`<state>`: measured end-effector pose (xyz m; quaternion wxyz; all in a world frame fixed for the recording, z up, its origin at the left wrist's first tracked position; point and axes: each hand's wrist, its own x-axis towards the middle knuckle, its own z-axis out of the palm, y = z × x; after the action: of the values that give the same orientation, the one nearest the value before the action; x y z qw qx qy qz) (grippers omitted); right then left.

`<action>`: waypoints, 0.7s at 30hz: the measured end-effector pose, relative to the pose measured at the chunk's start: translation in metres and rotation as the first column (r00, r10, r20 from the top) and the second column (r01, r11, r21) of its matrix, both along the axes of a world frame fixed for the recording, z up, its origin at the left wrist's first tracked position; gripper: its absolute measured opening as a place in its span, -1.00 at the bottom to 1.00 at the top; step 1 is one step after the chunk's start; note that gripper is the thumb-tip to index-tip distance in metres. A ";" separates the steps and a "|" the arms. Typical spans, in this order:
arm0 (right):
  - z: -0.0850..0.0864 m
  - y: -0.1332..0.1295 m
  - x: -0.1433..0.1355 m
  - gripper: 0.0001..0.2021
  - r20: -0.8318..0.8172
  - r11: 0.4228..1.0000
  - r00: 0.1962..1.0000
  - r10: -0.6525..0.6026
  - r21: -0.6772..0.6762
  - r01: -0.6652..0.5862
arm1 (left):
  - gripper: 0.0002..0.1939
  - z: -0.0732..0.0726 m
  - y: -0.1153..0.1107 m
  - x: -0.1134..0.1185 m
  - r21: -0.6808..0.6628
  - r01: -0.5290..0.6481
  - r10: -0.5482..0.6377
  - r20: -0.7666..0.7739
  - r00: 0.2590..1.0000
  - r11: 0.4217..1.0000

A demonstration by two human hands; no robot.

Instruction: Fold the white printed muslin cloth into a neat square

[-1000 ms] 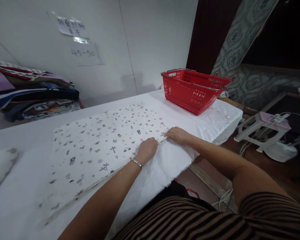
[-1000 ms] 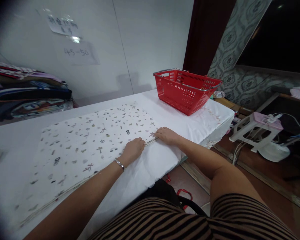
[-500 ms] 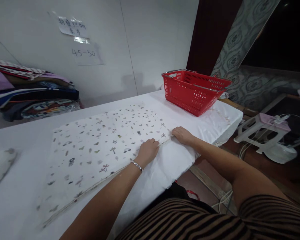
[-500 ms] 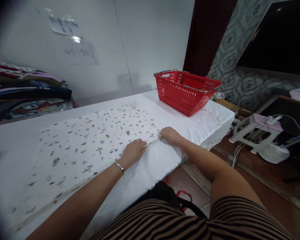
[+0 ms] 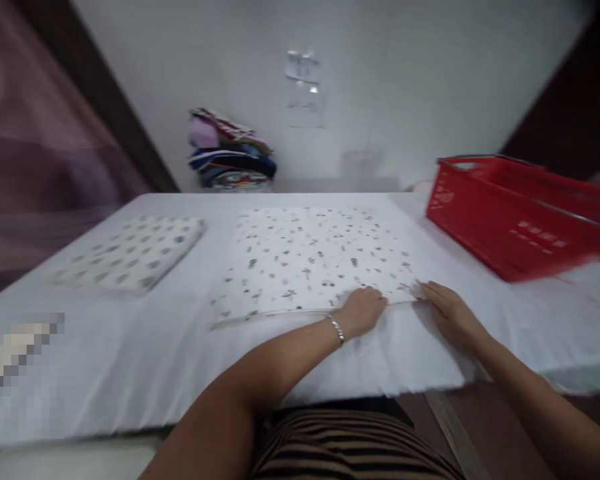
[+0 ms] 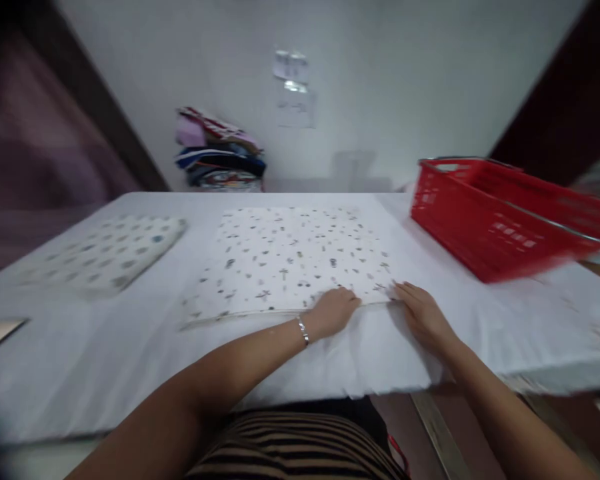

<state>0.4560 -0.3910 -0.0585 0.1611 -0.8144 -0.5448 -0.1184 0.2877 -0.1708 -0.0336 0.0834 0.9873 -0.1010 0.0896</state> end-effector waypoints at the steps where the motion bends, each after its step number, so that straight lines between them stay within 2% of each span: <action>1: -0.005 -0.001 0.003 -0.57 0.002 0.999 1.000 0.005 -0.039 -0.005 | -0.79 -0.001 0.000 -0.001 -0.002 0.006 -0.006 0.012 1.000 1.000; 5: -0.031 -0.006 0.020 -0.51 0.006 0.996 0.999 0.040 -0.084 -0.039 | -0.70 -0.007 0.008 -0.015 -0.016 0.050 -0.050 0.006 0.999 0.999; 8: -0.040 -0.011 0.029 -0.43 0.041 0.995 0.996 0.081 -0.061 -0.079 | -0.69 -0.011 0.022 -0.042 -0.016 0.028 -0.028 0.022 0.999 0.999; 12: -0.030 0.003 0.021 -0.35 0.094 0.995 0.991 0.100 -0.012 -0.099 | -0.72 -0.006 0.048 -0.094 -0.011 -0.088 0.089 0.056 0.994 0.996; 16: -0.011 0.049 -0.013 -0.38 0.057 0.953 0.952 0.301 0.011 -0.302 | -0.73 0.012 0.076 -0.153 -0.096 -0.272 0.279 0.064 0.958 0.957; 18: 0.000 0.080 -0.038 -0.44 0.010 0.911 0.912 0.411 0.025 -0.411 | -0.73 0.020 0.090 -0.185 -0.154 -0.431 0.441 0.037 0.897 0.889; 19: 0.005 0.096 -0.052 -0.48 -0.005 0.888 0.888 0.460 0.033 -0.459 | -0.73 0.023 0.098 -0.201 -0.181 -0.534 0.547 0.030 0.836 0.826; 21: 0.018 0.130 -0.082 -0.59 -0.032 0.826 0.826 0.563 0.031 -0.562 | -0.74 0.025 0.111 -0.232 -0.223 -0.741 0.764 0.027 0.645 0.633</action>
<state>0.3736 -0.2610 -0.0409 0.2080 -0.6182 -0.7560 -0.0552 0.0556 -0.0596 -0.0087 0.1267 0.9191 0.3245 0.1840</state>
